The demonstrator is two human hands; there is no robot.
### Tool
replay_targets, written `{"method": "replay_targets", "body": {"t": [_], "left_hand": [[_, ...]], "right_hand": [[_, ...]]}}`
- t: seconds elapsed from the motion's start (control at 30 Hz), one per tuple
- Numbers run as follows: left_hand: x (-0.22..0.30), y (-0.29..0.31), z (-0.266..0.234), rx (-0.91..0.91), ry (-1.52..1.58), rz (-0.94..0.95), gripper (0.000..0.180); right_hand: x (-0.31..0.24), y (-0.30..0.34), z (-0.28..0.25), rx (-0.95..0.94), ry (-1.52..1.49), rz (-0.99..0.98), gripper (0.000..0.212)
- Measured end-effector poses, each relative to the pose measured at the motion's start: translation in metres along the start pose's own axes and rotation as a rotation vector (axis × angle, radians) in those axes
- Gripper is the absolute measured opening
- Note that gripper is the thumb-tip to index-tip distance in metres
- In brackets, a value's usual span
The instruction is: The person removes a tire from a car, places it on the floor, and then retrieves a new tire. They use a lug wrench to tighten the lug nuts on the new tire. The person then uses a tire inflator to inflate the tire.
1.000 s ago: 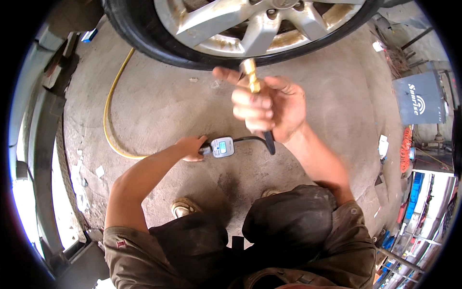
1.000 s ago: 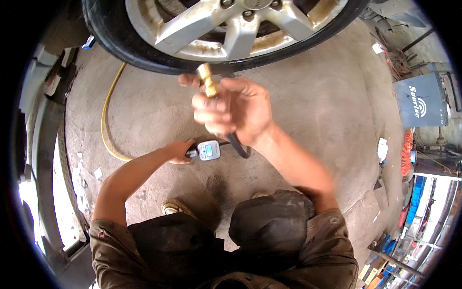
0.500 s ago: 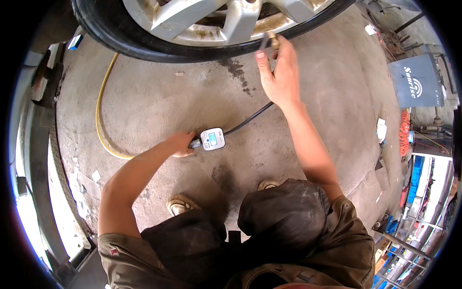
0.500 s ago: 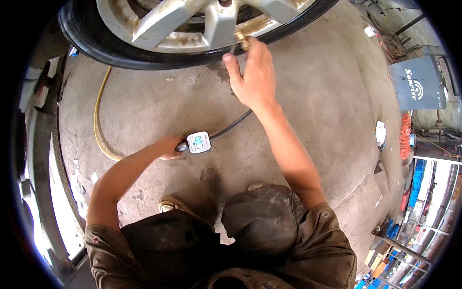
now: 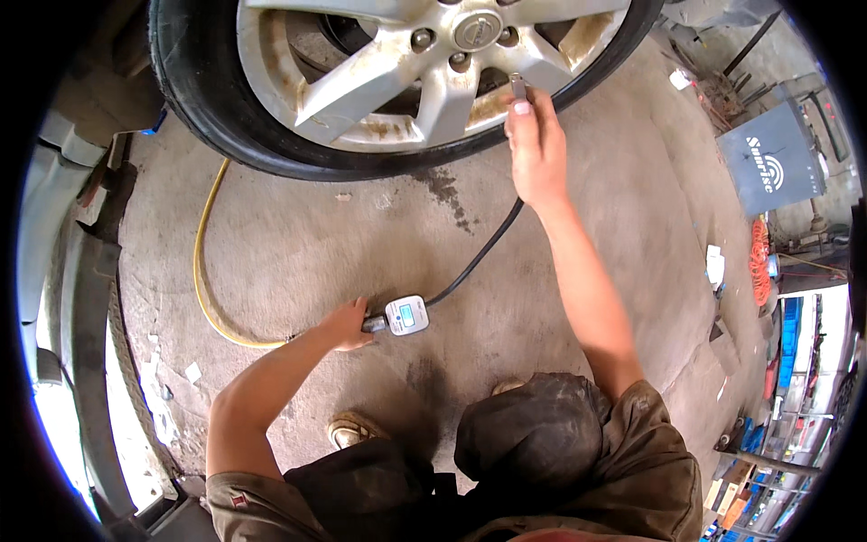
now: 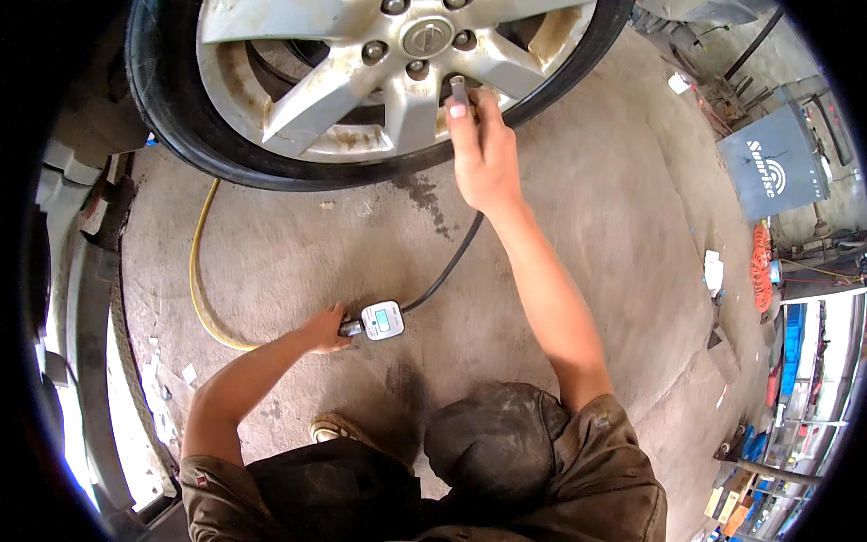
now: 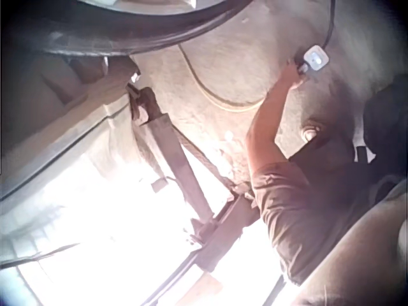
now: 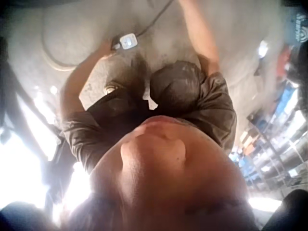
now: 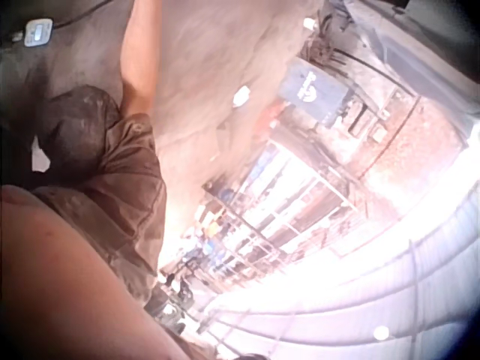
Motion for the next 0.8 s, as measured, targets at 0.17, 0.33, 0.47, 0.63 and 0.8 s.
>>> {"method": "replay_targets", "body": {"t": [0.17, 0.33, 0.47, 0.63, 0.8], "left_hand": [[-0.007, -0.002, 0.006, -0.181, 0.003, -0.109, 0.073], [-0.006, 0.000, -0.028, -0.124, 0.319, -0.033, 0.060], [-0.015, 0.006, -0.048, 0.056, 0.343, 0.013, 0.055], [-0.023, 0.014, -0.055, 0.182, 0.311, -0.031, 0.054], [0.009, 0.080, -0.092, 0.113, 0.338, -0.075, 0.050]], "right_hand": [[-0.064, -0.032, 0.038, -0.512, -0.698, 0.337, 0.045], [-0.121, -0.059, 0.041, -0.703, -0.795, 0.370, 0.049], [-0.149, -0.086, 0.052, -0.669, -0.684, 0.341, 0.050], [-0.177, -0.110, 0.069, -0.583, -0.641, 0.333, 0.034], [-0.174, -0.138, 0.082, -0.555, -0.674, 0.429, 0.022]]}}
Point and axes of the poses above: each hand's wrist, its own y-axis away from the middle knuckle, its own z-axis out of the palm, x = y × z, the point moved 7 cm from there along -y, towards the middle knuckle, and after that the axes turned 5 degrees about y, right-handed, at the moved point
